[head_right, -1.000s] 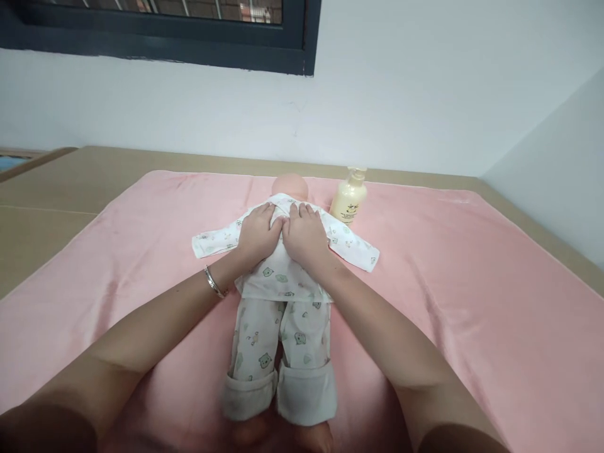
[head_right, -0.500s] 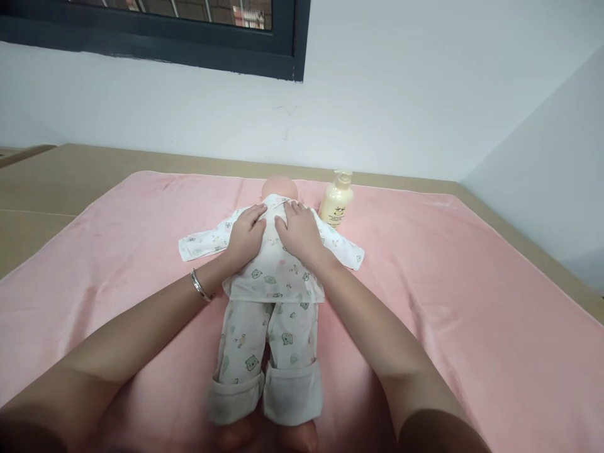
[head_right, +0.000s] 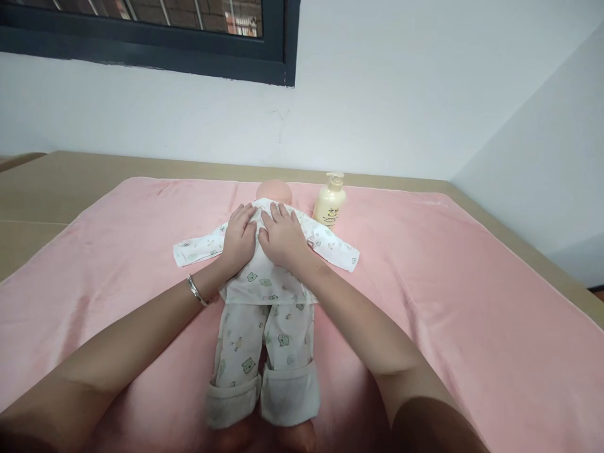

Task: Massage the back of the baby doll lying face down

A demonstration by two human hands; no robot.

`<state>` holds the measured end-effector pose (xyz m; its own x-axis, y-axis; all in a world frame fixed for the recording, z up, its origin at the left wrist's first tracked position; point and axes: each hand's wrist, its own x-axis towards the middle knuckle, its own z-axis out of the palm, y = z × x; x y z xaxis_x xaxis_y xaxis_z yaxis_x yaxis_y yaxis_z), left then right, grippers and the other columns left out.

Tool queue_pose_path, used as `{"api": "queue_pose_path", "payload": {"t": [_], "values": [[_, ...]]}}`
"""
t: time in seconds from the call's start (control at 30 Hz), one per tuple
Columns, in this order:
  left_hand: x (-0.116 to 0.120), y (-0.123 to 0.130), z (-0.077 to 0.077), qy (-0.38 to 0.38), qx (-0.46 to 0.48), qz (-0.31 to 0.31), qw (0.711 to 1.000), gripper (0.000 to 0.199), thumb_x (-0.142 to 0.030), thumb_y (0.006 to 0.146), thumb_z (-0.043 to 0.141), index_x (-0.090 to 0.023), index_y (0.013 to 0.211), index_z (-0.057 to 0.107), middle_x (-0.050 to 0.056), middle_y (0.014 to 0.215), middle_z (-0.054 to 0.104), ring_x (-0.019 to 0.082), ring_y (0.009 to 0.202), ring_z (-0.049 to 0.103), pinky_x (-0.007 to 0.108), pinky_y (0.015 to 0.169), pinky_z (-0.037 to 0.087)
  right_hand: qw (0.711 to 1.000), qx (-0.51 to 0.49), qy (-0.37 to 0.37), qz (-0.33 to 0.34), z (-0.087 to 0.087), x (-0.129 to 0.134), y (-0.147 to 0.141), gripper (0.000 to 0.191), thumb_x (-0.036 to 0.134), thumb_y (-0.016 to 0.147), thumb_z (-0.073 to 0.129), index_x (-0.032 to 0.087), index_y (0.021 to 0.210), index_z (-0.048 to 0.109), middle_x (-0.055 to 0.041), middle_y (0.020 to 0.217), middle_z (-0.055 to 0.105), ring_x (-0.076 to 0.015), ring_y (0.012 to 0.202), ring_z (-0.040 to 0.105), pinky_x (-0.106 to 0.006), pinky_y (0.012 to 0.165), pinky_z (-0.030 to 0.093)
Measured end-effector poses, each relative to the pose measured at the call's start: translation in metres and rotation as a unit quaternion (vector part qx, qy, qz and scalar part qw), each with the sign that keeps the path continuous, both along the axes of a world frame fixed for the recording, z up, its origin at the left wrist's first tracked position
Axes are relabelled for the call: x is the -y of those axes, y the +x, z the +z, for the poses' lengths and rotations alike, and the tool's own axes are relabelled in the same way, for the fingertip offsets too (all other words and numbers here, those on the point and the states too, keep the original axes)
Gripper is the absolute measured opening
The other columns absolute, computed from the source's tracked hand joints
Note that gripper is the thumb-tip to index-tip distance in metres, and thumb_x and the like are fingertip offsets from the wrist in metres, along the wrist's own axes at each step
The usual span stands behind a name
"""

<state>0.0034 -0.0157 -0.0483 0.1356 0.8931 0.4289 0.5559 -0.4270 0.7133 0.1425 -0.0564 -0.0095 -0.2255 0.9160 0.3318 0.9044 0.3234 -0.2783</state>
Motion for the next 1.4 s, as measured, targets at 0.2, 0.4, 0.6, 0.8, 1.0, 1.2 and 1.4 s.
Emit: {"api": "queue_pose_path", "payload": {"t": [0.2, 0.4, 0.6, 0.8, 1.0, 1.2, 1.4], "values": [[-0.002, 0.001, 0.001, -0.036, -0.022, 0.005, 0.999, 0.055, -0.024, 0.093, 0.040, -0.009, 0.142, 0.060, 0.016, 0.159, 0.050, 0.031, 0.157, 0.034, 0.054, 0.134, 0.026, 0.999, -0.014, 0.035, 0.012, 0.004, 0.000, 0.000, 0.061, 0.023, 0.096, 0.047, 0.007, 0.154, 0.046, -0.0198, 0.170, 0.029, -0.0360, 0.160, 0.022, -0.061, 0.128, 0.023], [-0.003, 0.001, 0.001, -0.027, -0.002, -0.002, 1.000, 0.051, -0.024, 0.091, 0.041, -0.013, 0.136, 0.064, 0.014, 0.152, 0.058, 0.030, 0.152, 0.043, 0.055, 0.132, 0.030, 0.999, -0.043, -0.007, 0.001, 0.002, -0.005, 0.004, 0.057, 0.030, 0.100, 0.043, 0.007, 0.152, 0.050, -0.0188, 0.167, 0.035, -0.0343, 0.157, 0.031, -0.057, 0.128, 0.028], [-0.004, 0.001, 0.001, 0.002, 0.003, -0.011, 1.000, 0.049, -0.024, 0.090, 0.041, -0.015, 0.131, 0.066, 0.013, 0.144, 0.064, 0.028, 0.140, 0.054, 0.052, 0.127, 0.038, 0.999, -0.036, -0.001, -0.010, 0.008, -0.001, 0.002, 0.056, 0.027, 0.099, 0.043, 0.009, 0.152, 0.050, -0.0194, 0.166, 0.038, -0.0325, 0.158, 0.030, -0.057, 0.129, 0.024], [-0.002, 0.000, 0.003, 0.002, -0.001, -0.009, 1.000, 0.051, -0.024, 0.091, 0.040, -0.012, 0.133, 0.065, 0.015, 0.143, 0.064, 0.029, 0.139, 0.055, 0.050, 0.126, 0.039, 0.999, -0.054, 0.001, 0.003, 0.020, 0.000, 0.007, 0.058, 0.029, 0.098, 0.047, 0.008, 0.152, 0.049, -0.0191, 0.170, 0.029, -0.0303, 0.159, 0.027, -0.054, 0.131, 0.021], [-0.006, 0.001, 0.004, 0.014, -0.037, -0.009, 0.999, 0.051, -0.023, 0.091, 0.038, -0.008, 0.132, 0.065, 0.017, 0.141, 0.065, 0.030, 0.136, 0.056, 0.051, 0.125, 0.040, 0.999, -0.033, -0.025, -0.001, 0.006, -0.002, 0.002, 0.057, 0.027, 0.098, 0.049, 0.008, 0.152, 0.051, -0.0212, 0.169, 0.029, -0.0381, 0.158, 0.026, -0.059, 0.128, 0.026], [0.006, -0.002, 0.014, 0.023, -0.061, 0.016, 0.998, 0.050, -0.022, 0.094, 0.034, -0.010, 0.130, 0.066, 0.018, 0.136, 0.068, 0.032, 0.132, 0.060, 0.053, 0.120, 0.045, 0.995, -0.096, 0.025, -0.017, 0.035, -0.006, 0.032, 0.064, 0.029, 0.094, 0.050, 0.010, 0.155, 0.046, -0.0177, 0.173, 0.019, -0.0321, 0.160, 0.025, -0.052, 0.128, 0.031], [0.033, 0.019, 0.045, -0.026, 0.154, -0.019, 0.988, 0.032, -0.029, 0.089, 0.051, -0.021, 0.112, 0.071, 0.010, 0.127, 0.075, 0.026, 0.125, 0.067, 0.047, 0.119, 0.049, 0.986, -0.020, 0.157, -0.060, 0.053, -0.025, 0.094, 0.079, 0.025, 0.084, 0.055, 0.013, 0.159, 0.035, -0.0180, 0.175, 0.010, -0.0342, 0.163, 0.005, -0.065, 0.128, 0.013]]}}
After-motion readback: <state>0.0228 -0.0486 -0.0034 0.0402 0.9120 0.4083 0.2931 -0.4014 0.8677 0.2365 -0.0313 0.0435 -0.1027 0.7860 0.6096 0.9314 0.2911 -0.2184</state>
